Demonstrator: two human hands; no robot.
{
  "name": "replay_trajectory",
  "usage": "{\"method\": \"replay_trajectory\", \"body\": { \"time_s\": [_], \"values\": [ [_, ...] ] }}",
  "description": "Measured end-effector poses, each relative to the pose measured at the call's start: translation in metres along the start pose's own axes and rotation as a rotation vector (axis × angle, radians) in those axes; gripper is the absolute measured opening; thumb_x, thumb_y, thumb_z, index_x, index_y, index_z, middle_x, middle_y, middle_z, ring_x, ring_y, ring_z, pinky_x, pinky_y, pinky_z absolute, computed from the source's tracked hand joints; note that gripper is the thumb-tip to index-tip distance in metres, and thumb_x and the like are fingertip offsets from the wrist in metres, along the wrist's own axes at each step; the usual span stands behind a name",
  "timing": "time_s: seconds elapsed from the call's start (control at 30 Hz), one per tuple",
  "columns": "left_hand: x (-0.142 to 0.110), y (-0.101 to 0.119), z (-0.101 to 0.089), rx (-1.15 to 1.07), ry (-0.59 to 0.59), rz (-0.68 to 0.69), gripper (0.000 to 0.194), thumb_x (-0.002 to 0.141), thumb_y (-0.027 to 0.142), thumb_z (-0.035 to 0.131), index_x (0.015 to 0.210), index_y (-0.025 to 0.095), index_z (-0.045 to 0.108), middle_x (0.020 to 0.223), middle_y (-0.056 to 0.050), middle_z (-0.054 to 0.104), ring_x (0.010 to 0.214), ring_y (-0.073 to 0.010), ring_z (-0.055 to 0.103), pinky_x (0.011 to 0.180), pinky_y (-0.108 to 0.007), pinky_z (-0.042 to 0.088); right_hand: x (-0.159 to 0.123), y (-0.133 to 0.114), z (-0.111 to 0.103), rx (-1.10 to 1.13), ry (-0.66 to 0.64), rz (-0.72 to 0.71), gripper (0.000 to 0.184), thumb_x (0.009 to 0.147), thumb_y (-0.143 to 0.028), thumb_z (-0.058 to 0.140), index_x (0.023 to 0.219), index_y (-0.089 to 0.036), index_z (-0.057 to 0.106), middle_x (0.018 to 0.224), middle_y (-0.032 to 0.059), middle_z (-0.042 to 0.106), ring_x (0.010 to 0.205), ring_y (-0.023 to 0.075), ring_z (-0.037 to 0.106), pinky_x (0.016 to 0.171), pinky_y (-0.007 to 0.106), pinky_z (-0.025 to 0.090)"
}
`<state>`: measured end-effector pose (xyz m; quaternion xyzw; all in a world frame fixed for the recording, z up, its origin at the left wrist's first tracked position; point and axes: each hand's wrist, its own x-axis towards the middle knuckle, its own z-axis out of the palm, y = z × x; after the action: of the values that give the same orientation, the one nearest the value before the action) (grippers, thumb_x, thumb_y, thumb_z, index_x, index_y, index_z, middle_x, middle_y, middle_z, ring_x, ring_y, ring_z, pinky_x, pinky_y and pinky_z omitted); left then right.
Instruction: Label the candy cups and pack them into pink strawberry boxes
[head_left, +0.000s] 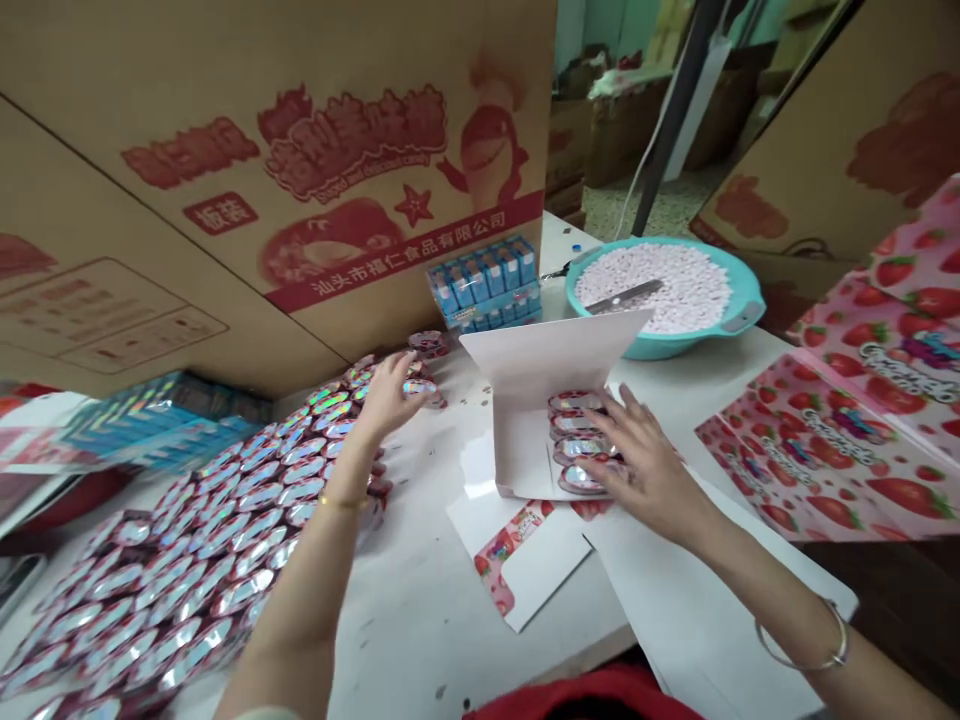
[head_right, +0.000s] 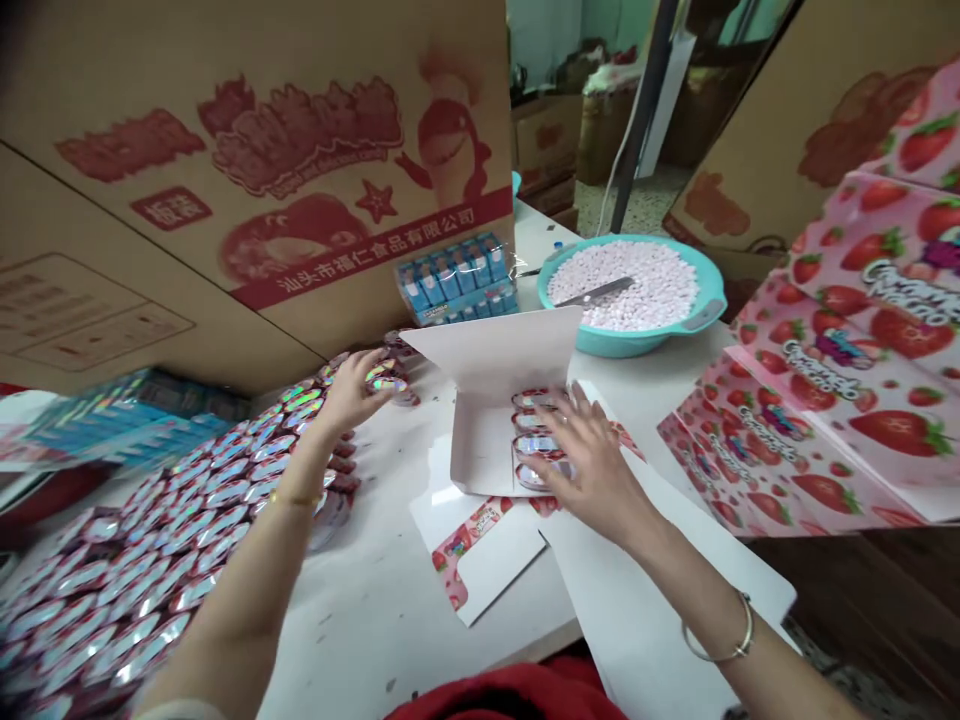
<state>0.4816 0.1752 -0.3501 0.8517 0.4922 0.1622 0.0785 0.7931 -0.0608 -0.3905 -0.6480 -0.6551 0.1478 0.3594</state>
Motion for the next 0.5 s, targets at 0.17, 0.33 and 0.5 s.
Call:
{"method": "replay_trajectory", "body": {
  "time_s": [0.17,0.33,0.5],
  "values": [
    [0.02,-0.05,0.036,0.348,-0.281,-0.13,0.116,0.067,0.073,0.067,0.157,0.02,0.017,0.164,-0.02,0.008,0.148,-0.0496,0.003,0.115,-0.066,0.007,0.019,-0.012,0.023,-0.251,-0.174,-0.181,0.065,0.087,-0.058,0.059,0.145,-0.03,0.048,0.157,0.005,0.037,0.148,0.0352,0.025,0.121,0.063,0.007],
    [0.002,-0.037,0.062,0.484,-0.127,-0.094,0.086,0.084,0.062,0.054,0.153,0.017,0.028,0.159,-0.022,0.026,0.148,-0.0439,0.015,0.116,-0.064,-0.001,0.025,-0.005,0.034,-0.372,-0.254,-0.181,0.059,0.089,-0.055,0.056,0.137,-0.02,0.057,0.15,0.0132,0.047,0.144,0.0368,0.035,0.12,0.065,0.011],
    [-0.003,-0.025,0.047,0.3,-0.12,-0.105,0.081,0.08,0.05,0.062,0.145,0.008,0.038,0.134,-0.025,0.052,0.125,-0.0391,0.049,0.108,-0.05,0.035,0.027,-0.006,0.034,-0.418,-0.254,-0.179,0.068,0.084,-0.059,0.06,0.14,-0.02,0.054,0.154,0.0131,0.042,0.144,0.0375,0.034,0.119,0.063,0.018]
  ]
}}
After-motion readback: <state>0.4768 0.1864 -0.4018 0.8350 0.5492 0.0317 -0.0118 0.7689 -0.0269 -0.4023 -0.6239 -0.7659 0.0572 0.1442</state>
